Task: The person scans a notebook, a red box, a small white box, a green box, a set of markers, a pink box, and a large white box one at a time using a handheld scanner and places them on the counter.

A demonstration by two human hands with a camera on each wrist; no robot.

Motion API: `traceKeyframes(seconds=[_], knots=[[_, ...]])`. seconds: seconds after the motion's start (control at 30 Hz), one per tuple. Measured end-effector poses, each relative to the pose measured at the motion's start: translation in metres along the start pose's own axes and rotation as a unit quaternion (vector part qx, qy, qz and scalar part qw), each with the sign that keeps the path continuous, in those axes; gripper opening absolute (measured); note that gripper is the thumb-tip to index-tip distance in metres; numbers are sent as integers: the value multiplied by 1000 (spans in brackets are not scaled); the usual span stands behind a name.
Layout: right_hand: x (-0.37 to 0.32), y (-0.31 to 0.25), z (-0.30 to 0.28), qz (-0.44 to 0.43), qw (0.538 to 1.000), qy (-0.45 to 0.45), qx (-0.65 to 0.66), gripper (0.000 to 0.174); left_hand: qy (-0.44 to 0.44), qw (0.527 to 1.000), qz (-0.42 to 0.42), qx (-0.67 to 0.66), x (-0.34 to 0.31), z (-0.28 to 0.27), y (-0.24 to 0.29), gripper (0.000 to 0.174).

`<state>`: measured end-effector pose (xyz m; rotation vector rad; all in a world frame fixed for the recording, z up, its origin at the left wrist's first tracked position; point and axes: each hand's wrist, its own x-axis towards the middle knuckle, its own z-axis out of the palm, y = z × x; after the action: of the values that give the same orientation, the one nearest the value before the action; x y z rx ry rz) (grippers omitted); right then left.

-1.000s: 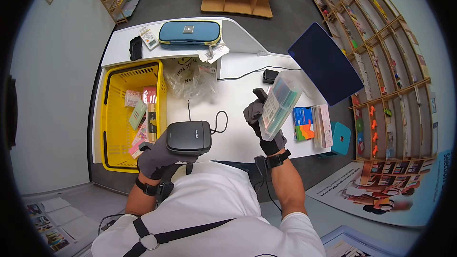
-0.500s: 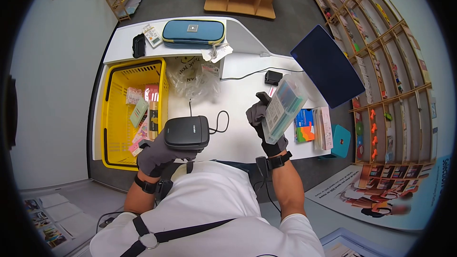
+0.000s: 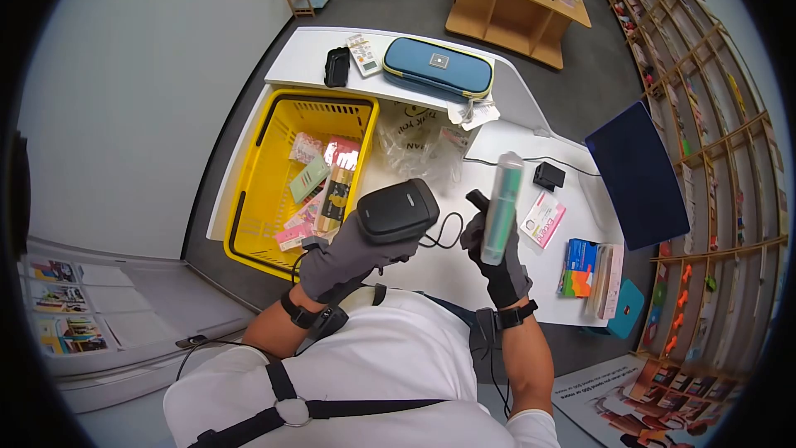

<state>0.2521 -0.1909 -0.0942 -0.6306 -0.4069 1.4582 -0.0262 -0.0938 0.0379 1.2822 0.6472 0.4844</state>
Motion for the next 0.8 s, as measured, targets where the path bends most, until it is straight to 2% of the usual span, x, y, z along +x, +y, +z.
traceKeyframes(seconds=[0.03, 0.13, 0.17, 0.27, 0.3, 0.4, 0.43, 0.53, 0.57, 0.67, 0.7, 0.8], knots=[[4, 2, 8, 0, 1000, -4, 0, 54, 3, 1000, 2, 2, 0, -1, 0, 39], [22, 12, 42, 85, 973, 213, -33, 47, 78, 996, -27, -39, -3, -5, -3, 37], [30, 15, 52, 83, 974, 211, -31, 47, 78, 996, -26, -36, -5, -6, 0, 37], [59, 19, 77, 116, 989, 91, -30, 41, -1, 999, -25, -28, -15, -10, 13, 57], [65, 21, 84, 114, 989, 90, -29, 41, -2, 999, -25, -27, -18, -10, 16, 57], [84, 24, 100, 172, 964, 29, -200, 40, -24, 999, -12, 25, -22, -7, 24, 40], [93, 27, 101, 169, 965, 29, -200, 40, -25, 999, -10, 26, -22, -6, 22, 40], [115, 42, 101, 203, 882, -65, -420, 52, 11, 984, 144, 101, -19, -4, 8, 41], [115, 46, 100, 202, 883, -63, -420, 52, 8, 984, 143, 101, -18, -5, 5, 41], [99, 48, 117, 83, 907, -181, -371, 51, -8, 996, 45, 75, -19, -8, 2, 41], [95, 53, 117, 84, 909, -168, -371, 51, -19, 996, 41, 71, -21, -8, 2, 41], [84, 49, 106, 152, 963, -110, -192, 53, -2, 1000, -10, 29, -19, -7, 5, 40]])
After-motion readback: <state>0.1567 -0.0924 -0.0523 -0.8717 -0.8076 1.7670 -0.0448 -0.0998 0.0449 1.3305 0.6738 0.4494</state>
